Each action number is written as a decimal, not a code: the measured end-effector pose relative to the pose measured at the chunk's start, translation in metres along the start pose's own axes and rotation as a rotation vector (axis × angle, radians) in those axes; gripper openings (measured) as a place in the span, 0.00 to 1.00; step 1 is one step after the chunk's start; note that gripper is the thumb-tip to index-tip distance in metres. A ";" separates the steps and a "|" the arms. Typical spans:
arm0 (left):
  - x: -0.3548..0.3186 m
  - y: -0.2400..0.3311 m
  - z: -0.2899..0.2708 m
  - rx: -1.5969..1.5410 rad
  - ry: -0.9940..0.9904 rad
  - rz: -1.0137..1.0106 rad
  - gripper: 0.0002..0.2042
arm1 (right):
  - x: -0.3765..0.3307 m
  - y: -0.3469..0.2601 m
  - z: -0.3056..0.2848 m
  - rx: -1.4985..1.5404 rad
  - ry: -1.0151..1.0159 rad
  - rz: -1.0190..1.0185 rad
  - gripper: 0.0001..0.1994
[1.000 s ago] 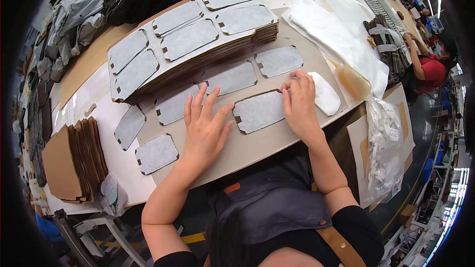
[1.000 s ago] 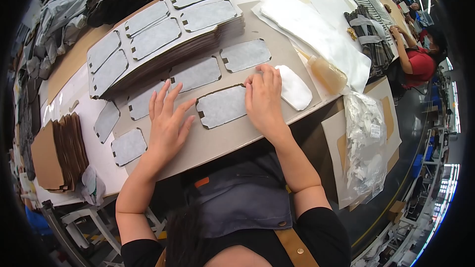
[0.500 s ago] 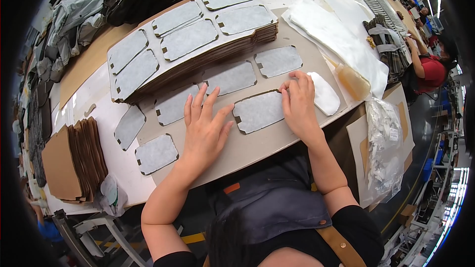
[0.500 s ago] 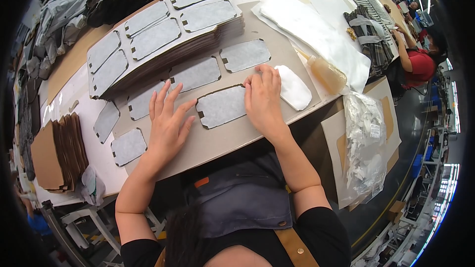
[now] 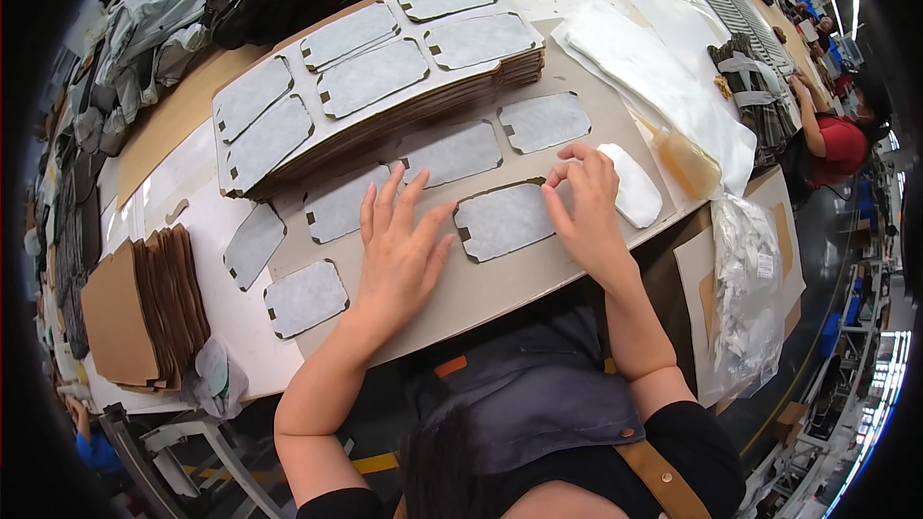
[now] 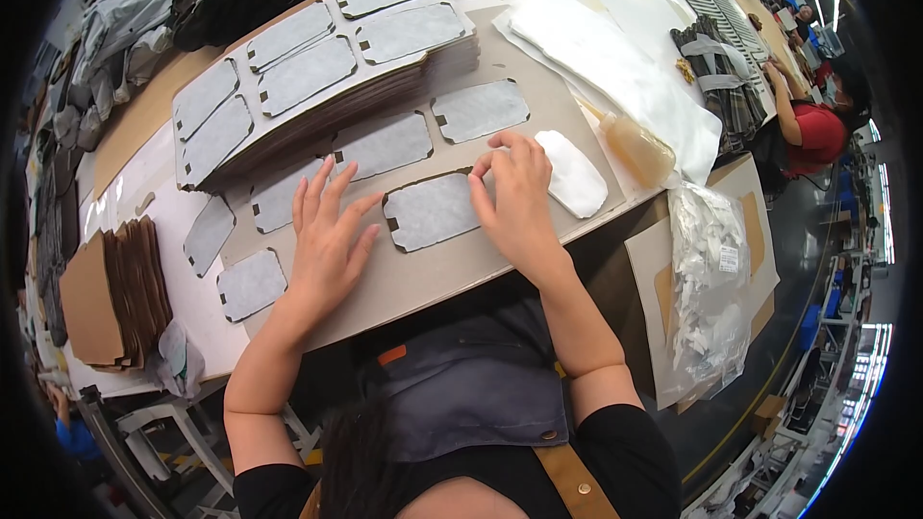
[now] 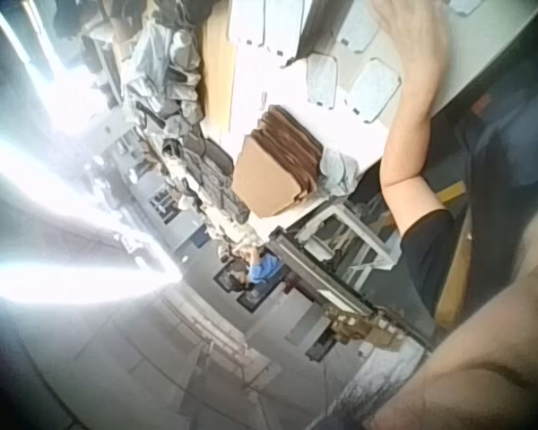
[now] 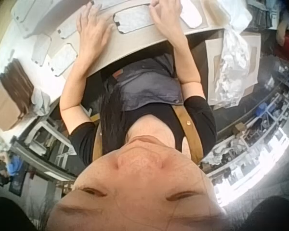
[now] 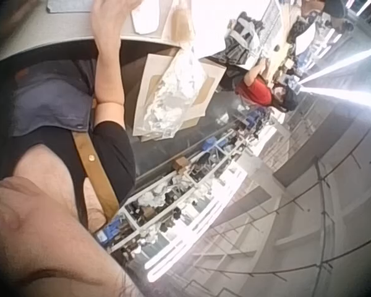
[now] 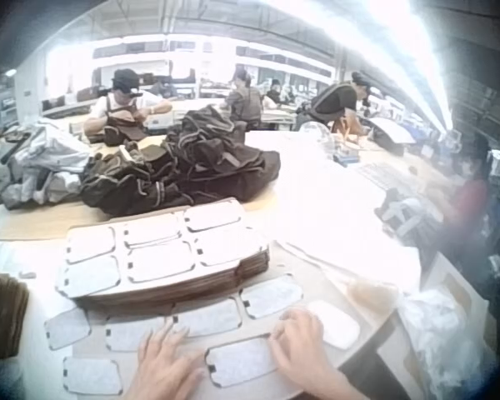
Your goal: Applying glue to leather pieces and attaching lining material.
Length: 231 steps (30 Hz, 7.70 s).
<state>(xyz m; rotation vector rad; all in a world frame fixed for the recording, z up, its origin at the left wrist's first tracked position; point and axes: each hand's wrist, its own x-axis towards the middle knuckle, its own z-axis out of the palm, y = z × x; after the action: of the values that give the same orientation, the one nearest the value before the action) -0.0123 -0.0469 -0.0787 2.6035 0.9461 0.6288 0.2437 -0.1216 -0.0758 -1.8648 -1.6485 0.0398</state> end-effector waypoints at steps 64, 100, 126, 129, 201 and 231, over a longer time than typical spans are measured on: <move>-0.002 -0.011 -0.002 -1.064 0.093 -0.408 0.14 | 0.032 -0.031 -0.031 0.946 -0.343 0.278 0.18; 0.004 0.002 -0.010 -0.821 0.088 -0.214 0.15 | 0.197 0.057 0.016 0.259 0.149 -0.165 0.19; 0.005 -0.008 -0.005 -0.770 0.267 -0.200 0.05 | -0.046 0.164 -0.103 0.547 0.425 0.531 0.40; 0.003 -0.011 -0.001 -0.802 0.298 -0.198 0.05 | -0.038 0.139 -0.105 0.637 0.644 0.411 0.35; 0.003 -0.015 -0.004 -0.806 0.320 -0.188 0.04 | -0.072 0.022 -0.027 0.624 0.420 -0.114 0.33; 0.002 -0.011 -0.014 -0.799 0.264 -0.164 0.04 | -0.043 -0.010 0.000 0.737 0.171 -0.324 0.37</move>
<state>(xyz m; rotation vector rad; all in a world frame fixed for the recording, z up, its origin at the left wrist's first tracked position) -0.0240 -0.0356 -0.0713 1.7502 0.7529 1.0591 0.2257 -0.1600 -0.0868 -1.0144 -1.5165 0.2995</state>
